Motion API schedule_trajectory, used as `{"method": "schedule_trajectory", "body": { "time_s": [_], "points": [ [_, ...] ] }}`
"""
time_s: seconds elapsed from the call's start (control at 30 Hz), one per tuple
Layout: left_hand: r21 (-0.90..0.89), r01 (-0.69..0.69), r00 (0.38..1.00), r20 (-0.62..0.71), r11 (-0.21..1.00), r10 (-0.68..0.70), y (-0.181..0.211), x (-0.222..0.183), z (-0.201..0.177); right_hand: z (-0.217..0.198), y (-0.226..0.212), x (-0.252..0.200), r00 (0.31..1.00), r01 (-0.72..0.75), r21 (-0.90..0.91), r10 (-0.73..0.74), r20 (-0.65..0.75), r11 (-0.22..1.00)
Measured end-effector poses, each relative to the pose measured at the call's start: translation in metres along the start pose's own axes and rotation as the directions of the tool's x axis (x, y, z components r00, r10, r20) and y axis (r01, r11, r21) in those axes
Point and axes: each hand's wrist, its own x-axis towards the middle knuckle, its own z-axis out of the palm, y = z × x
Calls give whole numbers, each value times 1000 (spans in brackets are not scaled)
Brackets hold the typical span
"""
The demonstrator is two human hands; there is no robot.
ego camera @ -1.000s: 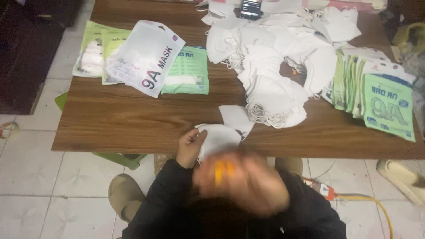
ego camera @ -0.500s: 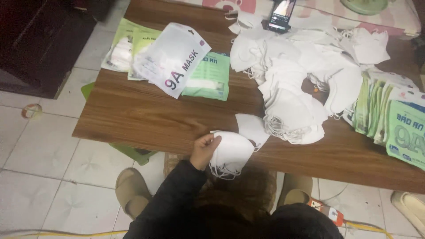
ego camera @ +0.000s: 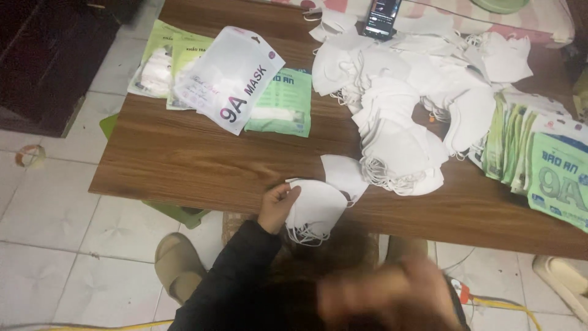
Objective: Stacking white face masks on a wooden table
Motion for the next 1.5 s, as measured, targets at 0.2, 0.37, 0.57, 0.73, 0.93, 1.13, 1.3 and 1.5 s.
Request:
{"method": "schedule_trajectory", "body": {
  "time_s": [0.2,0.37,0.57,0.73,0.93,1.13,1.3,1.5],
  "points": [
    [-70,-17,999,-32,997,14,-20,13,-11,-103,169,137,938,-50,-858,-271,-216,511],
    [-84,-30,997,-74,996,24,18,-2,-12,-169,267,144,982,-153,-984,-100,-161,87],
    [-49,-85,985,-153,995,76,5,16,-31,-168,281,144,976,-209,-961,17,-215,-184],
    [-104,-94,986,-144,990,79,18,12,-32,-156,265,143,923,-301,-931,184,-338,-205],
    [-127,-119,984,-147,985,100,-2,23,-39,-167,276,136,862,-377,-911,296,-412,-169],
    [-128,-109,988,-126,986,93,10,17,-38,-183,289,96,889,-457,-883,80,-451,105],
    [-71,-124,983,-143,990,113,9,18,-27,-170,222,83,827,-472,-668,25,-562,575],
    [-4,-360,932,41,933,360,10,18,8,-149,197,91,873,-324,-172,224,-434,930]
  ]
}}
